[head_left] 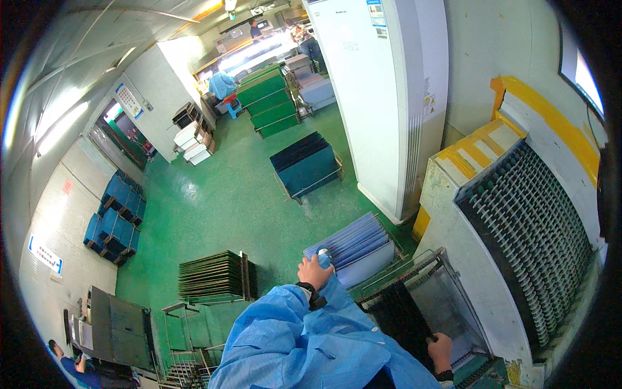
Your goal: Transferring blue metal plates from a stack onto a conveyor belt machine and then organizing metal racks.
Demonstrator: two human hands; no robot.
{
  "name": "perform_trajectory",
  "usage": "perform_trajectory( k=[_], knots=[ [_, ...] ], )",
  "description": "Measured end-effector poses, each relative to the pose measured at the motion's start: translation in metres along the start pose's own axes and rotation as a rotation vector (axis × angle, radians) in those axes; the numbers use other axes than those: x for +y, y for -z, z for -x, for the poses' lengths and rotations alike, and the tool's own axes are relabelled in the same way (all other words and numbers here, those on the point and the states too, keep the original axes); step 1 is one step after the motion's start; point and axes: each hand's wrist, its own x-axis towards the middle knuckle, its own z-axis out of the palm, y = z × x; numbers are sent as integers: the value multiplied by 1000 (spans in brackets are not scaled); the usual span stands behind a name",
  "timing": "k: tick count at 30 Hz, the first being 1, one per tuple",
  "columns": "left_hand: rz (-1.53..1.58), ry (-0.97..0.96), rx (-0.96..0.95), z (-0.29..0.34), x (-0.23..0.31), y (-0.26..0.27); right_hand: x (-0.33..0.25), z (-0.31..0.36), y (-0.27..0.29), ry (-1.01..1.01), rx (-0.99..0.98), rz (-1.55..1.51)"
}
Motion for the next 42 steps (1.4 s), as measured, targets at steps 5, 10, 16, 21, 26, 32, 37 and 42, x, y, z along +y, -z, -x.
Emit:
perform_trajectory(
  k=[5,10,16,21,26,32,37,42],
  knots=[
    [30,-5,-14,-1,0,-1,0,4,-2,10,13,68],
    [37,-2,-14,-1,-3,-2,3,6,-6,134,55,121],
    [69,-3,-27,-2,0,0,16,1,-9,221,1,237],
    [91,6,-40,-1,3,4,11,3,-2,198,-50,363],
    [78,-1,-34,-4,0,-1,-41,20,49,194,50,326],
    [83,-4,-49,-2,3,3,-91,47,134,184,-6,373],
    [76,-16,-54,-5,4,1,-80,65,166,217,249,218],
    [54,-24,6,-4,0,-2,-71,66,218,-107,279,-97]
  ],
)
